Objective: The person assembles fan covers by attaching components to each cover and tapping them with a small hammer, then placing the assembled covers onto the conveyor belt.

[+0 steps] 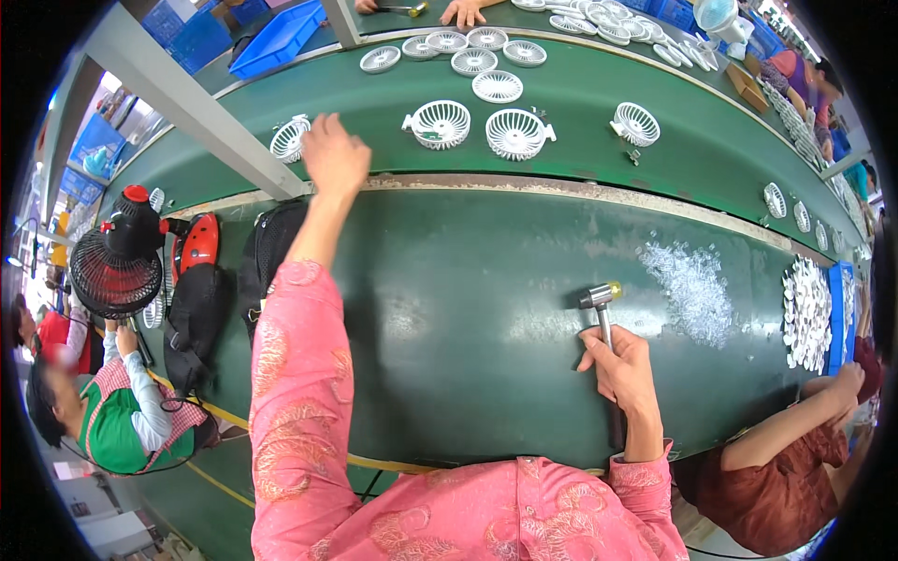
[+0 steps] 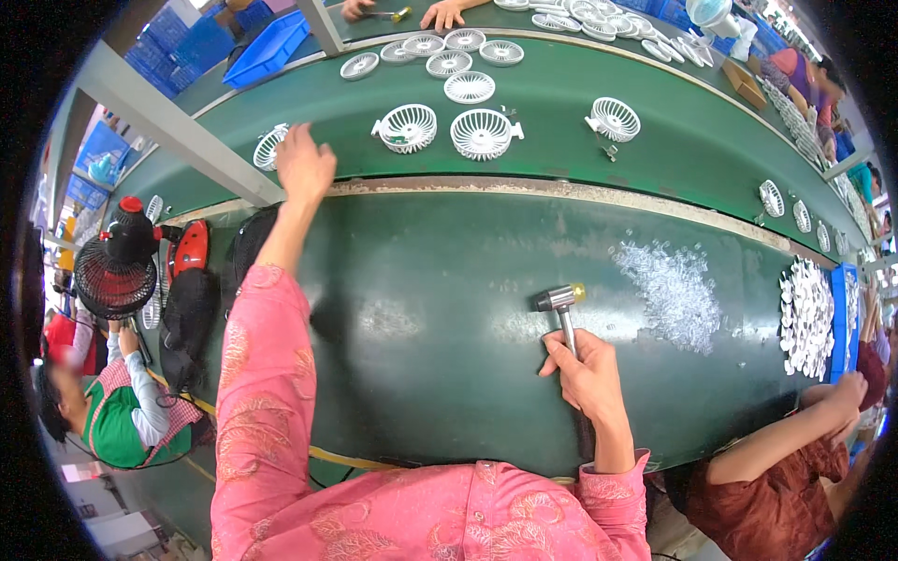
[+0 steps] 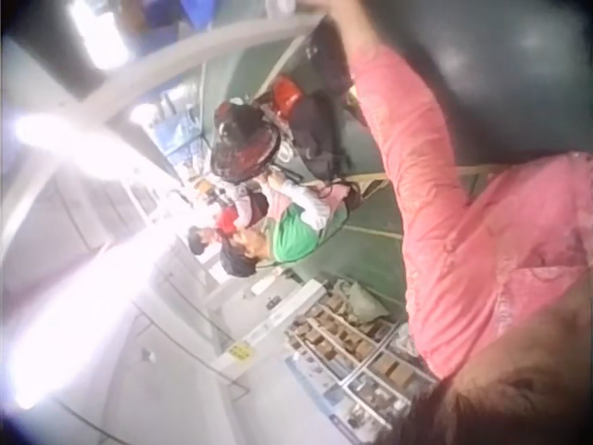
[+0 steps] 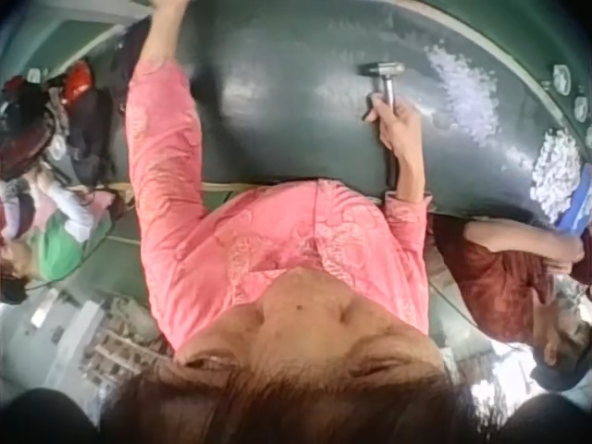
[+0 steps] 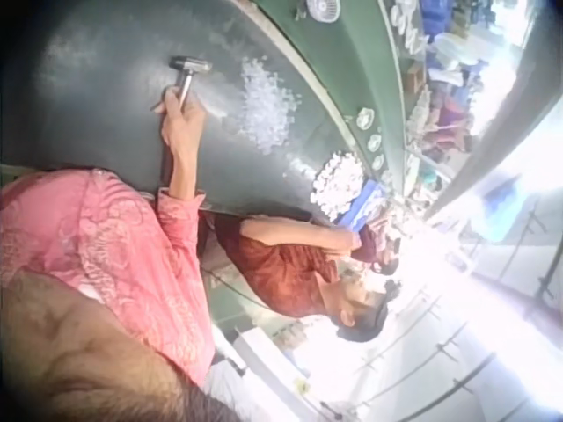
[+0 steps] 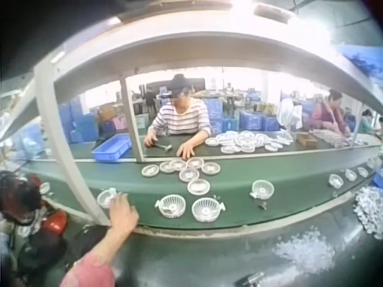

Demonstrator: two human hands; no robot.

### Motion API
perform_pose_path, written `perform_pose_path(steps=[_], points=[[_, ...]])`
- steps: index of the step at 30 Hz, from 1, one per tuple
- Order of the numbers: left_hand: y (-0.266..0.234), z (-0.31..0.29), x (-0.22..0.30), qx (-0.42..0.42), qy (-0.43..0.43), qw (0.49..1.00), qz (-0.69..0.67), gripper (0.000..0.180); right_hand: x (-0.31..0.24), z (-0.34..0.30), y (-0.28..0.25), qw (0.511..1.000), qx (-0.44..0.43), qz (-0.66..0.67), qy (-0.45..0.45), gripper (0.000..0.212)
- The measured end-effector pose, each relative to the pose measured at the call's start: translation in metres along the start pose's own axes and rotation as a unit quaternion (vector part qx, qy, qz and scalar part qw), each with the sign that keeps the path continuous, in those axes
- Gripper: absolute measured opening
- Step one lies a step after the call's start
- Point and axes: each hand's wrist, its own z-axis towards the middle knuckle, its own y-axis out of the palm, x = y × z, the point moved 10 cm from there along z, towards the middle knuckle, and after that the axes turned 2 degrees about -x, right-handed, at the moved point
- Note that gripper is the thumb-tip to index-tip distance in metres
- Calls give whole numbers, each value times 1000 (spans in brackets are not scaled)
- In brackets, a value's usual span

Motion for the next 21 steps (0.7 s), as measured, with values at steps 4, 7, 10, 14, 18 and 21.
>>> perform_pose_path(steps=[4, 7, 10, 14, 18, 21], points=[[23, -3, -33, -162, 16, 965, 205, 39, 0, 1, -3, 1000, 1, -11, 5, 17], [34, -8, -32, -274, 16, 931, 239, 37, 0, -1, -2, 1000, 4, -9, 3, 15], [19, 0, -21, -242, 18, 937, 250, 27, 0, 1, 1, 1000, 3, -16, 4, 16], [15, -3, -5, -285, 6, 940, 186, 20, -5, -3, 3, 1000, 6, -26, -1, 17], [-25, -12, 19, -226, -94, 965, -90, 27, -3, -2, 0, 1000, -2, -29, -9, 18], [-35, -40, 33, -227, -163, 882, -379, 30, -6, -4, 0, 998, 15, -45, -37, 18]])
